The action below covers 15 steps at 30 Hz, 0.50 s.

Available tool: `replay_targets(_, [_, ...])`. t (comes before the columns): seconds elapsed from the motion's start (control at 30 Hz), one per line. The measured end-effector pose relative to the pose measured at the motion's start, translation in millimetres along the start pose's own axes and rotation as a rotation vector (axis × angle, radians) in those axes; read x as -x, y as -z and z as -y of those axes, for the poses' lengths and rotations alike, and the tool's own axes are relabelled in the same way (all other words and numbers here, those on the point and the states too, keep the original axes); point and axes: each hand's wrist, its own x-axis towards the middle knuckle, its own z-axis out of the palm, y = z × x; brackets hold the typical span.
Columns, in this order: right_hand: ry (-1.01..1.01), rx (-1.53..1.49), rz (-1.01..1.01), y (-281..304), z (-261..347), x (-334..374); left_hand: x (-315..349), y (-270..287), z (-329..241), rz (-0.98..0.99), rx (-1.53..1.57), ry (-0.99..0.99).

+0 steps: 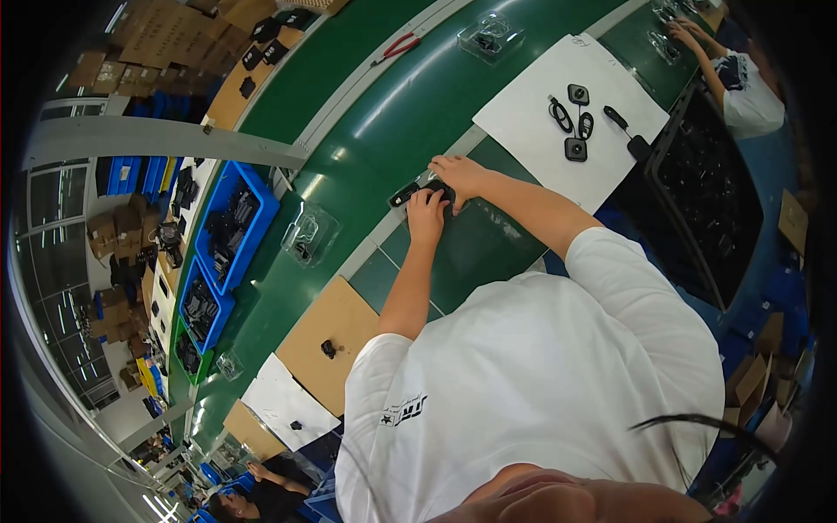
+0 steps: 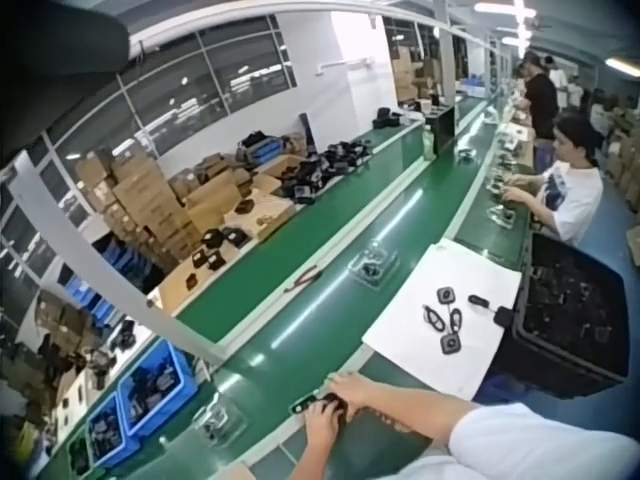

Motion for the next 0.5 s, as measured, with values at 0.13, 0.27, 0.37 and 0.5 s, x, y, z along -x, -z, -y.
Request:
replay_targets(0.13, [0.051, -0.03, -0.042, -8.1, -4.1, 0.2, -3.6, -8.6, 1.3, 0.027, 0.076, 0.183])
replay_targets(0.27, [0.075, -0.018, -0.108, -9.8, -2.0, 2.6, -12.4, -3.0, 2.4, 0.093, 0.005, 0.292])
replay_targets(0.37, [0.062, -0.097, -0.183, -22.0, -8.4, 12.2, -18.7, 18.0, -4.0, -0.021, 0.102, 0.321])
replay_targets(0.5, [-0.031, -0.306, -0.309, -27.2, -6.8, 40.8, 9.4, 50.8, 4.4, -0.069, 0.08, 0.235])
